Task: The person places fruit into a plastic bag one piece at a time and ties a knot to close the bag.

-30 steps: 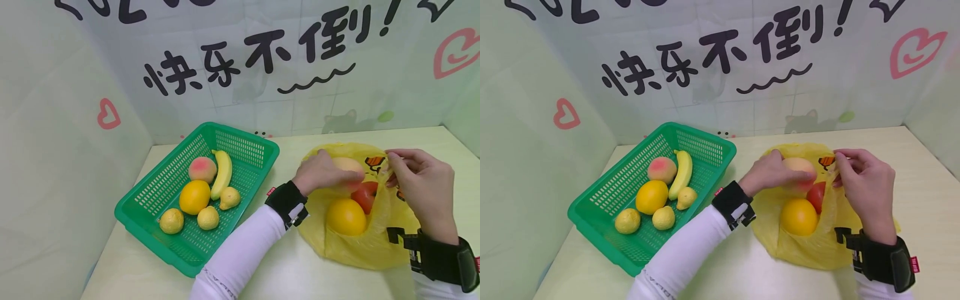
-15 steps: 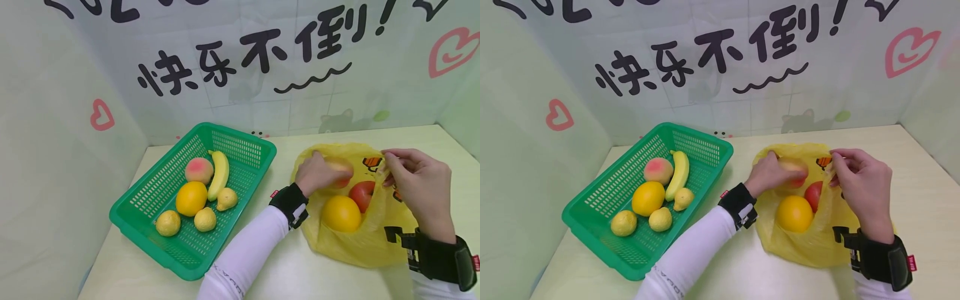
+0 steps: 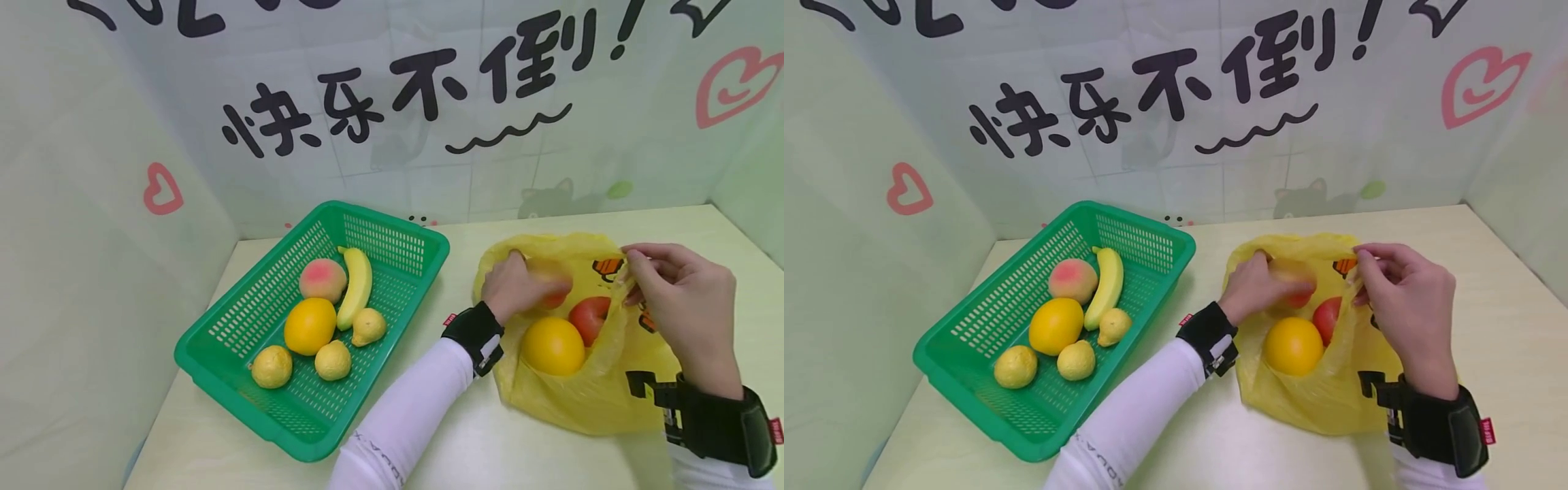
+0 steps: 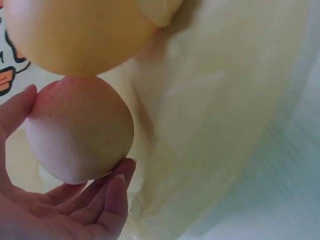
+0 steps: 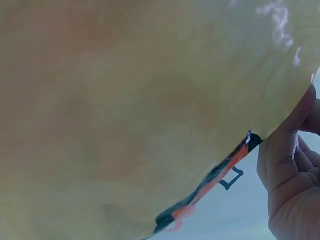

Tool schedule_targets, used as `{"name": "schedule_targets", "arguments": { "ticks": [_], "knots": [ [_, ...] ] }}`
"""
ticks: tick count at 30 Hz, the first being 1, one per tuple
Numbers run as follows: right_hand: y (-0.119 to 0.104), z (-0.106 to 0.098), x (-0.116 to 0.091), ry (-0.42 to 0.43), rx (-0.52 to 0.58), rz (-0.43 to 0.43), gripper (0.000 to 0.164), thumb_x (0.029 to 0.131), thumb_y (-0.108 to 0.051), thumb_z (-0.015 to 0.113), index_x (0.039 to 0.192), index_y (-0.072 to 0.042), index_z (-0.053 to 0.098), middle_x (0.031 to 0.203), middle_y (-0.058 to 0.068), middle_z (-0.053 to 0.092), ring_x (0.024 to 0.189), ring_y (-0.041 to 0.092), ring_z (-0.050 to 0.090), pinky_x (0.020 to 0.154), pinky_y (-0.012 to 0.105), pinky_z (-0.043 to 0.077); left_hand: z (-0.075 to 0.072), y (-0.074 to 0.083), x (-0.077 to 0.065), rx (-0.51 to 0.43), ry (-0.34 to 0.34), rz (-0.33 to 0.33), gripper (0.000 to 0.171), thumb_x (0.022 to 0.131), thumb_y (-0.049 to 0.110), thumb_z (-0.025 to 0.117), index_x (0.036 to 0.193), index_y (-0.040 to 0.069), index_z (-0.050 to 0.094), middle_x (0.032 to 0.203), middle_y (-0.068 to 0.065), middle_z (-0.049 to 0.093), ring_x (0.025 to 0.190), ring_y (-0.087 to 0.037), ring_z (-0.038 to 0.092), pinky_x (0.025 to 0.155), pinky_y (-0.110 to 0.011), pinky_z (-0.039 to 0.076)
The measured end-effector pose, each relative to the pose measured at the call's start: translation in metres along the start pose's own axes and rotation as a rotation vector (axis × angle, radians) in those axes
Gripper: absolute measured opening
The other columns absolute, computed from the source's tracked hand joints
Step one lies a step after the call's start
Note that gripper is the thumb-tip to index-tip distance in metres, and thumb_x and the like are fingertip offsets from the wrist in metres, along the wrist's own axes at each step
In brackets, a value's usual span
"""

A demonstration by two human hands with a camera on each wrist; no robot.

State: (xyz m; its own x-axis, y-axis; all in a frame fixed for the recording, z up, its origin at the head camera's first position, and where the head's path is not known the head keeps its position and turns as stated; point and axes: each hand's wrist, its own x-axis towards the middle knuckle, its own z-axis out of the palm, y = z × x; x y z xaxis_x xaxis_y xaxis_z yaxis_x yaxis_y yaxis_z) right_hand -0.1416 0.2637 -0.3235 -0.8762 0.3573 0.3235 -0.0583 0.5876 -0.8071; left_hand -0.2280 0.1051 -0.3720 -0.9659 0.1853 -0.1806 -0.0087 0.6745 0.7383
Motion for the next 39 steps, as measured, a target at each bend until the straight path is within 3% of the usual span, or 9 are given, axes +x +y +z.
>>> {"name": "schedule_targets", "arguments": {
  "ticks": [10, 18, 23, 33, 39],
  "knots": [
    [0.001, 0.0, 0.0, 0.011, -0.005, 0.005, 0.033, 0.097, -0.021, 0.061, 0.115, 0.006, 0.067, 0.067, -0.031, 0.057, 0.049, -0.002, 0.055, 0.051, 0.009, 0.047, 0.006, -0.001, -0.001, 0.135, -0.033, 0.059, 0.078, 0.072, 0.062, 0.078, 0.128, 0.014, 0.052, 0.113, -0.004, 0.063, 0.087, -0.016, 0.055, 0.075, -0.024, 0.048],
    [0.003, -0.001, -0.002, 0.042, -0.015, 0.031, 0.032, 0.097, -0.025, 0.061, 0.114, 0.002, 0.067, 0.067, -0.032, 0.056, 0.049, -0.004, 0.055, 0.051, 0.008, 0.046, 0.005, 0.007, -0.007, 0.161, -0.105, 0.107, 0.07, 0.074, 0.059, 0.077, 0.128, 0.02, 0.054, 0.113, 0.002, 0.065, 0.088, -0.015, 0.055, 0.074, -0.023, 0.047],
    [0.003, 0.002, -0.001, 0.031, 0.002, 0.025, 0.033, 0.097, -0.026, 0.061, 0.114, 0.002, 0.067, 0.067, -0.033, 0.057, 0.049, -0.003, 0.055, 0.051, 0.009, 0.047, 0.003, 0.006, -0.007, 0.21, -0.11, 0.129, 0.061, 0.08, 0.055, 0.074, 0.128, 0.021, 0.056, 0.117, 0.005, 0.067, 0.089, -0.013, 0.057, 0.077, -0.021, 0.047],
    [0.001, 0.003, 0.001, 0.03, 0.006, 0.043, 0.034, 0.097, -0.027, 0.061, 0.115, 0.001, 0.067, 0.067, -0.033, 0.057, 0.049, -0.003, 0.055, 0.051, 0.009, 0.047, -0.006, 0.009, -0.008, 0.359, -0.111, 0.161, 0.052, 0.085, 0.051, 0.071, 0.124, 0.019, 0.055, 0.099, 0.004, 0.062, 0.077, -0.012, 0.057, 0.063, -0.021, 0.044],
    [0.003, 0.002, 0.001, 0.025, 0.006, 0.044, 0.035, 0.097, -0.027, 0.061, 0.115, 0.002, 0.067, 0.069, -0.034, 0.057, 0.049, -0.003, 0.055, 0.051, 0.008, 0.047, -0.016, 0.015, -0.015, 0.455, -0.116, 0.137, 0.04, 0.087, 0.052, 0.068, 0.107, 0.021, 0.053, 0.081, 0.004, 0.052, 0.07, -0.014, 0.056, 0.055, -0.024, 0.042]
  ]
}}
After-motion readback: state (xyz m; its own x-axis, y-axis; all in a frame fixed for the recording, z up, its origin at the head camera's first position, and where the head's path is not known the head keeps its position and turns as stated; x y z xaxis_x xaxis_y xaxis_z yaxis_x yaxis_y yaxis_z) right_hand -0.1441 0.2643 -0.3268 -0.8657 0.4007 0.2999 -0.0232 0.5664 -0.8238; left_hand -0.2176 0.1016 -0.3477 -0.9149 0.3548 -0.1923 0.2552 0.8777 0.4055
